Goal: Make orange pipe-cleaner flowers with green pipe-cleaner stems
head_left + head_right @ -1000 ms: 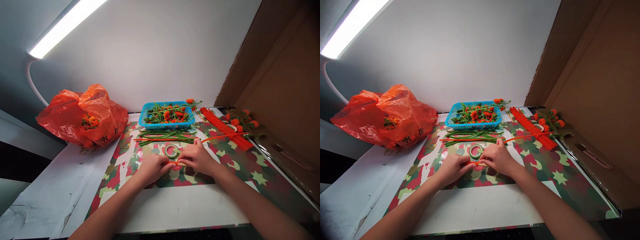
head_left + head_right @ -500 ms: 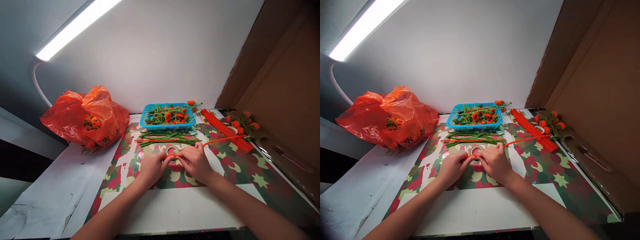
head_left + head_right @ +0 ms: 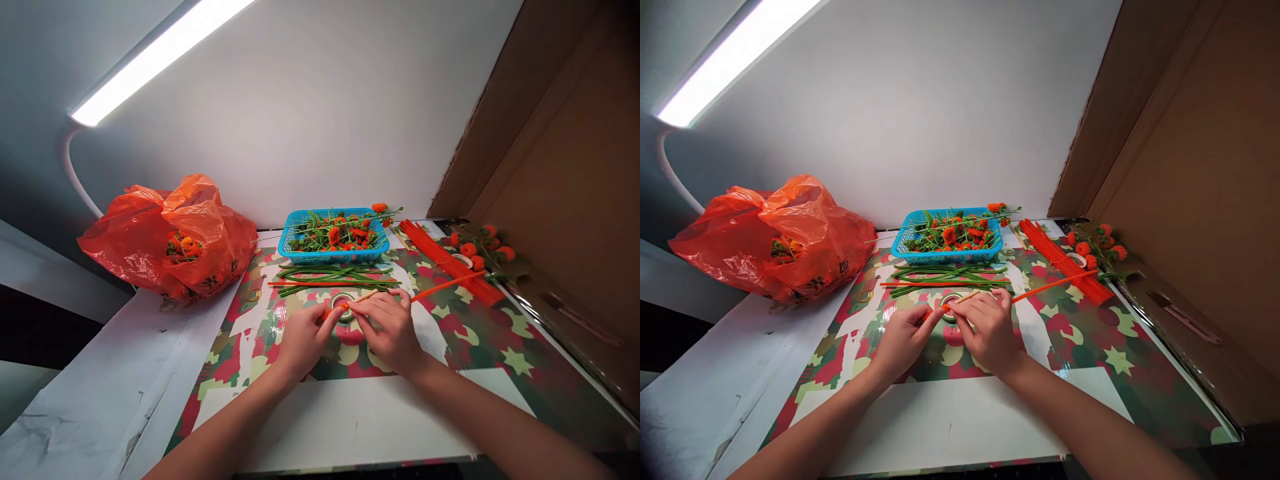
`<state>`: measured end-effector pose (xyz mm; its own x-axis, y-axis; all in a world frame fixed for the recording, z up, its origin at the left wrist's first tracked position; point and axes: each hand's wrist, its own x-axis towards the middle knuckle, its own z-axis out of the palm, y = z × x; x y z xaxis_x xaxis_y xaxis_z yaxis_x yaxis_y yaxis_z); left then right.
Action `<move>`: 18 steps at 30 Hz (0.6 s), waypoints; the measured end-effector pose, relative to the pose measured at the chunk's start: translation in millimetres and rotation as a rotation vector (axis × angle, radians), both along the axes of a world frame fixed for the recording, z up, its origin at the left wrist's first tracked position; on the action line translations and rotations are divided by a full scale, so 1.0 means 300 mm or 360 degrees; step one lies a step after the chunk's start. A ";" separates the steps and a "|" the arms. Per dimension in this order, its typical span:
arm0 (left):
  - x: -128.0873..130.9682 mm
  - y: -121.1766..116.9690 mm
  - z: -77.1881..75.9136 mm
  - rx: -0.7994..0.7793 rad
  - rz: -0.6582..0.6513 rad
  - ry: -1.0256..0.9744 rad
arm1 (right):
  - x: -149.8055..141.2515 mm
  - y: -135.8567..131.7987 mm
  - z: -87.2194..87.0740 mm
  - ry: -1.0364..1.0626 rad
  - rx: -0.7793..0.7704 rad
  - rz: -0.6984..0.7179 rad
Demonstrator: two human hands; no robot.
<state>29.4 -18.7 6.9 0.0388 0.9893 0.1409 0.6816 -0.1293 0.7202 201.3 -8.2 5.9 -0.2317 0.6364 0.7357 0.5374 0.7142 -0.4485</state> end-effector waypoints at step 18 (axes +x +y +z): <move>0.010 -0.014 -0.009 -0.0003 0.0051 -0.0015 | -0.017 -0.009 -0.014 0.0282 -0.0373 0.0061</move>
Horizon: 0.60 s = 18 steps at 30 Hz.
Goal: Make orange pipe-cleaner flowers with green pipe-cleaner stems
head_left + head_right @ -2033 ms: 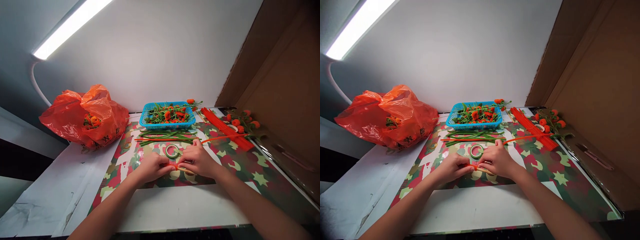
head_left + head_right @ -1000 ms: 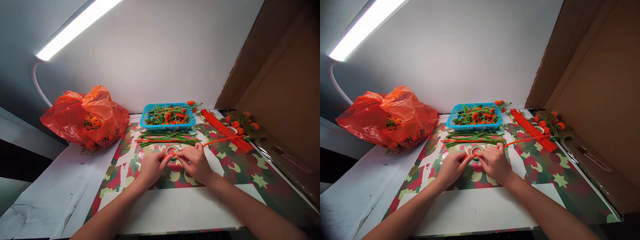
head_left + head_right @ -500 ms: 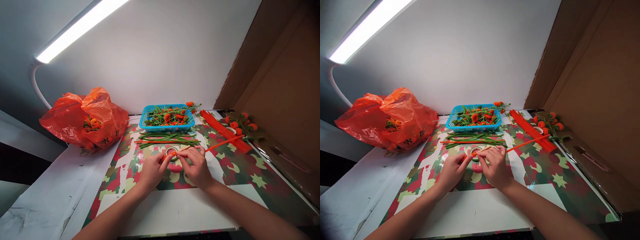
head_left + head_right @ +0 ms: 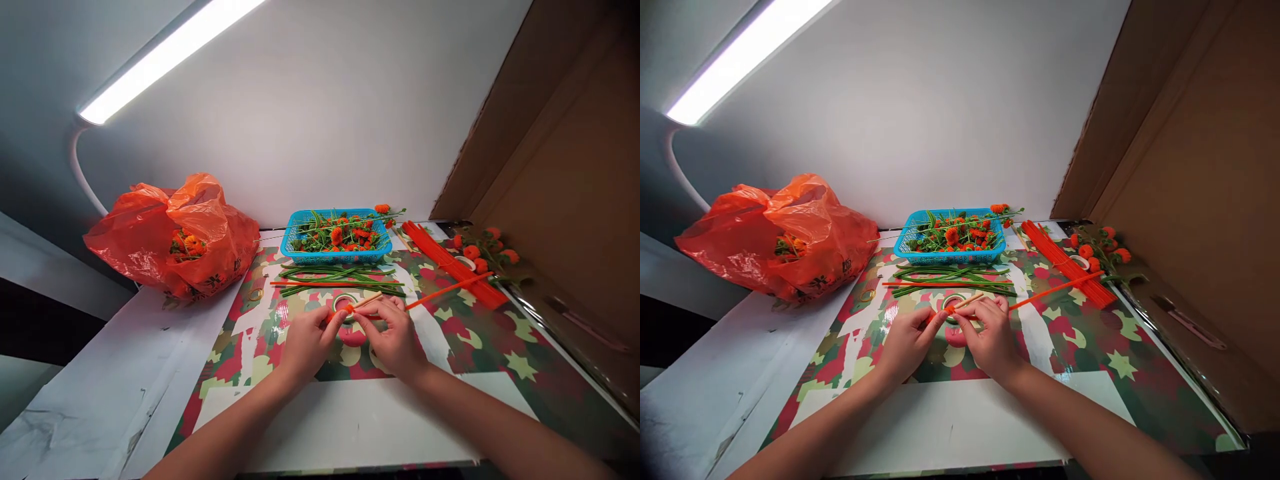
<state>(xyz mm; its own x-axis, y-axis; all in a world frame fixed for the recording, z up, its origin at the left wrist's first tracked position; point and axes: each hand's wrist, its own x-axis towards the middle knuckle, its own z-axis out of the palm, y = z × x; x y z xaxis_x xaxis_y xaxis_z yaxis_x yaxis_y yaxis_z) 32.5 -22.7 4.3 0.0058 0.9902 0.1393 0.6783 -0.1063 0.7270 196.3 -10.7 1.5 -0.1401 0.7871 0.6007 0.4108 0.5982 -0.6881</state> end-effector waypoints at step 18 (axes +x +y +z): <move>-0.046 0.020 0.038 -0.0066 -0.0649 -0.0119 | 0.107 0.097 0.045 -0.0260 -0.0551 0.0744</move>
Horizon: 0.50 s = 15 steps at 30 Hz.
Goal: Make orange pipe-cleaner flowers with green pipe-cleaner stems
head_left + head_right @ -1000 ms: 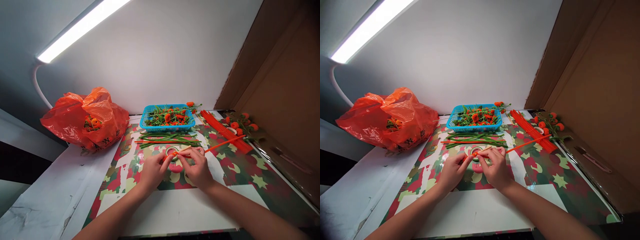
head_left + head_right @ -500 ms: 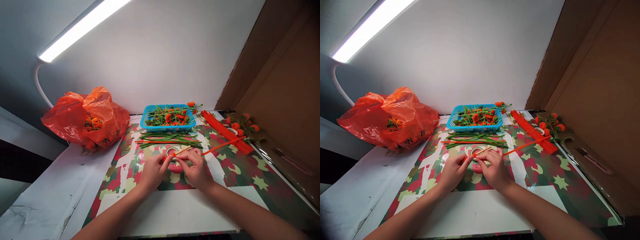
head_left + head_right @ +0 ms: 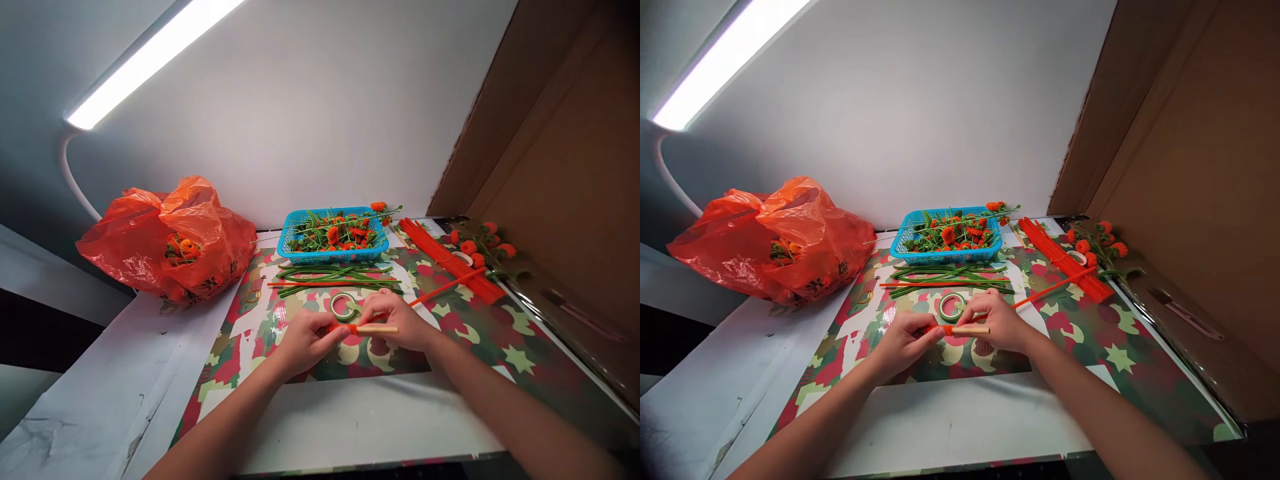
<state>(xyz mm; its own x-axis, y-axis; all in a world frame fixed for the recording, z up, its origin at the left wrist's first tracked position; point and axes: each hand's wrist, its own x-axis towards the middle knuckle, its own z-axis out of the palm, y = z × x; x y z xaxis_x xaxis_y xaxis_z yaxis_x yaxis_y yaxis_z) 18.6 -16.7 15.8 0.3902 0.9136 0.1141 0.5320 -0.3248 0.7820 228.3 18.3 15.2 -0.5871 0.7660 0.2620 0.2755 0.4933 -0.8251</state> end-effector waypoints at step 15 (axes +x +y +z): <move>-0.032 0.020 -0.009 0.0317 -0.0136 0.0540 | 0.009 -0.014 0.019 -0.0405 0.0366 -0.0043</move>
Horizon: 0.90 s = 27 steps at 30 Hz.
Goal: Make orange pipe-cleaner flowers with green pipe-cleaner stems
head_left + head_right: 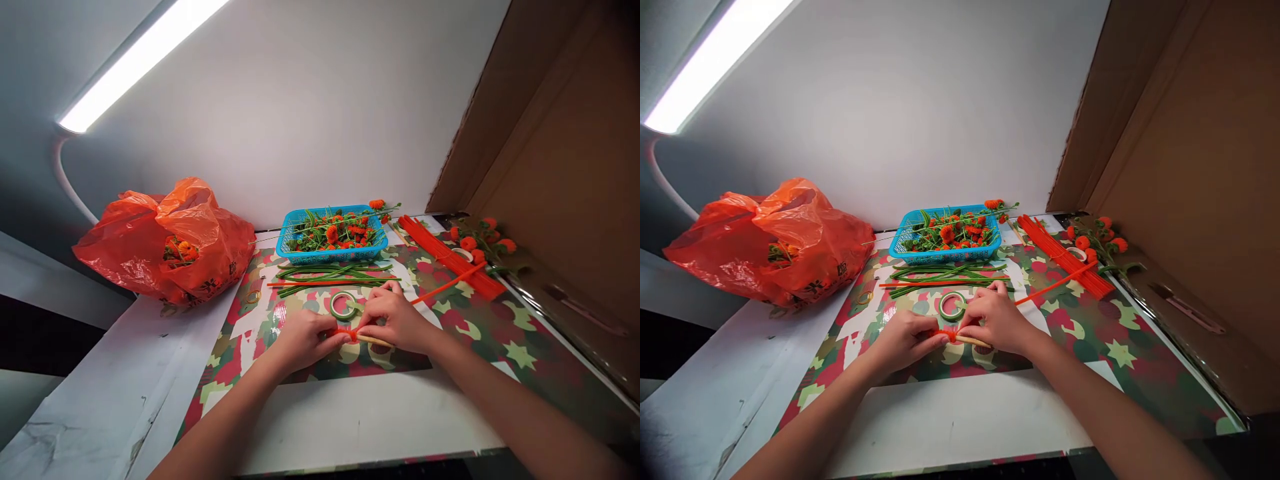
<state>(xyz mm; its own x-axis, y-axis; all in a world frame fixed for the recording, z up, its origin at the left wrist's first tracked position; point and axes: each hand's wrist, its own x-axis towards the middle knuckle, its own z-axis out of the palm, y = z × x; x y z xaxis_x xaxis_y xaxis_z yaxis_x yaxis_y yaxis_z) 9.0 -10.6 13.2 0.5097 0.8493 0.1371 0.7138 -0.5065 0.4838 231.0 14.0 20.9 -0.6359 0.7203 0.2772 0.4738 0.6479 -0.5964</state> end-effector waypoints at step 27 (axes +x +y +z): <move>0.016 -0.015 -0.011 0.0134 0.0044 0.0118 | 0.027 0.018 0.019 0.0127 -0.0500 0.0322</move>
